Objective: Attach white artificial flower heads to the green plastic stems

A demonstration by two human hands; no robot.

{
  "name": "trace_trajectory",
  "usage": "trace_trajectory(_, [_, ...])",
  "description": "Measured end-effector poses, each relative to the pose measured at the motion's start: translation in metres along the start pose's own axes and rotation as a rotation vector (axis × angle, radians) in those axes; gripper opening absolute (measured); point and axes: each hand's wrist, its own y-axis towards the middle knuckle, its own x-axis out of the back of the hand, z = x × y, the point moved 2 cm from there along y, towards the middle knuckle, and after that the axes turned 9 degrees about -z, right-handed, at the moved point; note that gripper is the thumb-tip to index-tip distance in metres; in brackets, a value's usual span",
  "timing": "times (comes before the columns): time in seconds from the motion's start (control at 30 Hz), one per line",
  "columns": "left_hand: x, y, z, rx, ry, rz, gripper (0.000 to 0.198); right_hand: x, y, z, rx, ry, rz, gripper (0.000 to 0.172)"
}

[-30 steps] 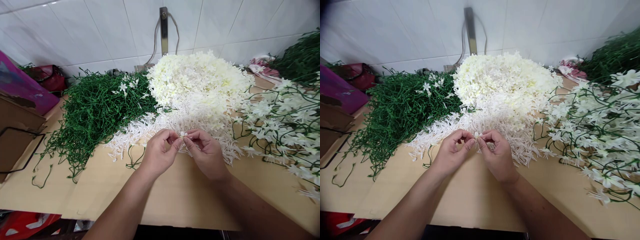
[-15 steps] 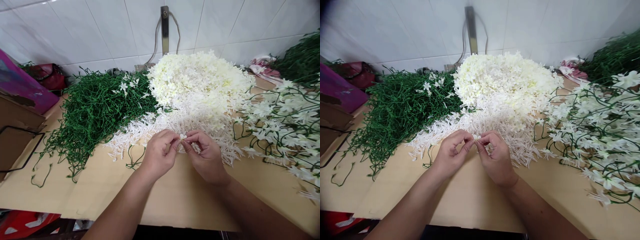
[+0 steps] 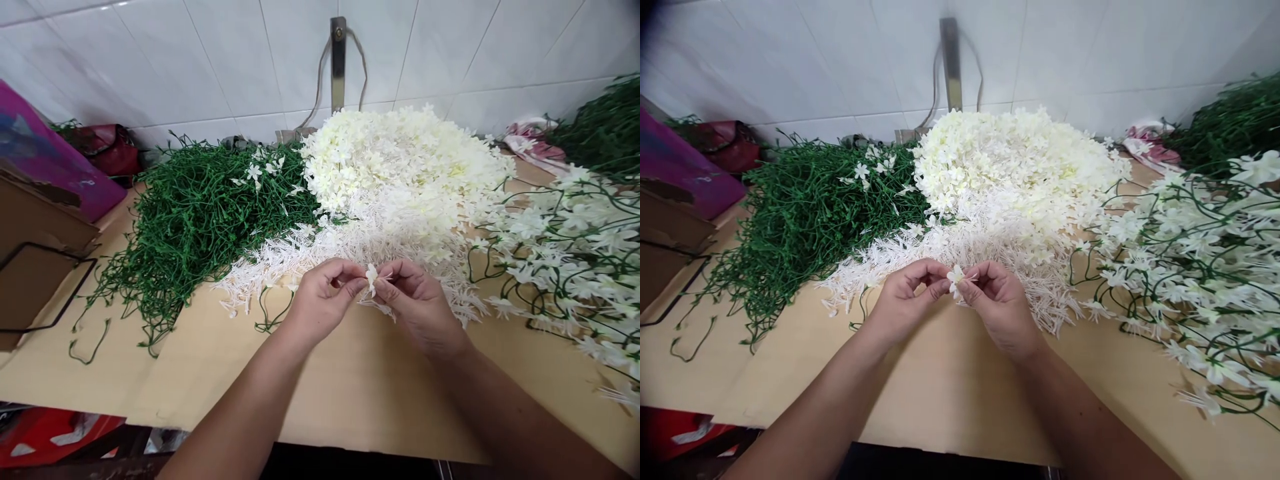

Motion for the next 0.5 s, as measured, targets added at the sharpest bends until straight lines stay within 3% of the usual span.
trace_trajectory(0.23, [0.0, -0.003, 0.005, -0.048, 0.089, 0.076, 0.006, -0.004, -0.002, -0.004, -0.106, 0.052, 0.081, 0.026])
trace_trajectory(0.5, [0.008, -0.013, 0.003, -0.235, 0.386, 0.081, 0.006, -0.007, -0.006, -0.005, -0.057, -0.012, 0.137, 0.016])
